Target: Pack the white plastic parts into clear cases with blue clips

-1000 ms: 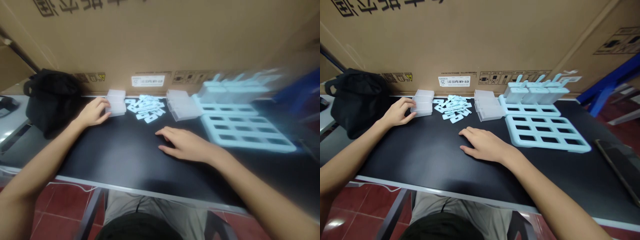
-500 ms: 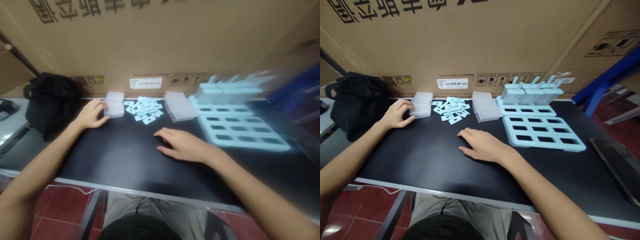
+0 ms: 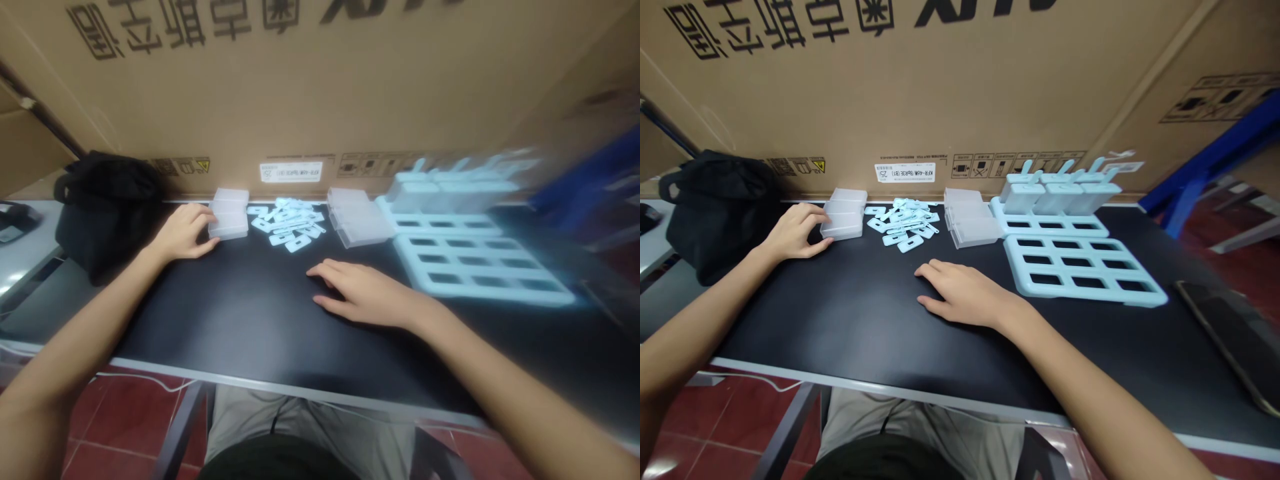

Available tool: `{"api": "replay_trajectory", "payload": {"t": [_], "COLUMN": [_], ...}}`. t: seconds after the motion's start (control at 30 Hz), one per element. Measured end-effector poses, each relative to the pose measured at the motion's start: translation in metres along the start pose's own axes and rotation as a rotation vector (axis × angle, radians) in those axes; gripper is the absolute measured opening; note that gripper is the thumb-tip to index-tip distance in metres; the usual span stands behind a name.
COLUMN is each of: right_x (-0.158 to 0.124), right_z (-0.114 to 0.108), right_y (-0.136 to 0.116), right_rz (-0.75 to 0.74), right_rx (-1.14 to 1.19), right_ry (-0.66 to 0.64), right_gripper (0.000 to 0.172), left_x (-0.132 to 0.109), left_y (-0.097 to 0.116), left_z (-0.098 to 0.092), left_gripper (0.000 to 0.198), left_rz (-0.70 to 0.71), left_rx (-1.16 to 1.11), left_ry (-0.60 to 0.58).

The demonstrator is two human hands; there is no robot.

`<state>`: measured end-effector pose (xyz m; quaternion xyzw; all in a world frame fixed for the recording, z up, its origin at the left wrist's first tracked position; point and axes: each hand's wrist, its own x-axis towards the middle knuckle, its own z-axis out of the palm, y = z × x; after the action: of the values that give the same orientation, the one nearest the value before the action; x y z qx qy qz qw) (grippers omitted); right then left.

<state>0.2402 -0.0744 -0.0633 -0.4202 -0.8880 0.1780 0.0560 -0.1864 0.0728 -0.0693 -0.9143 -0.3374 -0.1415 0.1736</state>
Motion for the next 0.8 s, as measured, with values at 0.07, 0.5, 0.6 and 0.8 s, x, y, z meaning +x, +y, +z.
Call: {"api": "replay_trajectory", "payload": {"t": [0.07,0.5,0.6,0.8], "right_x": [0.000,0.000,-0.008,-0.035], "right_z": [0.000,0.002,-0.013,-0.060], "right_y": [0.000,0.001,0.003,0.077], "right_rz": [-0.002,-0.156,-0.177,0.444], "right_rx": [0.004,0.031,0.022,0.039], "right_ry": [0.003,0.187,0.499,1.264], "right_gripper": [0.040,0.023,0.018,0.017], "left_x": [0.000,0.003,0.015,0.063], "left_y": [0.000,0.026,0.062,0.153], "left_z": [0.000,-0.007,-0.012,-0.006], "left_gripper": [0.042,0.008,0.005,0.014], "left_rz": [-0.009,0.197,0.427,0.864], "left_rx": [-0.010,0.043,-0.005,-0.138], "left_ry": [-0.002,0.206,0.189,0.279]}}
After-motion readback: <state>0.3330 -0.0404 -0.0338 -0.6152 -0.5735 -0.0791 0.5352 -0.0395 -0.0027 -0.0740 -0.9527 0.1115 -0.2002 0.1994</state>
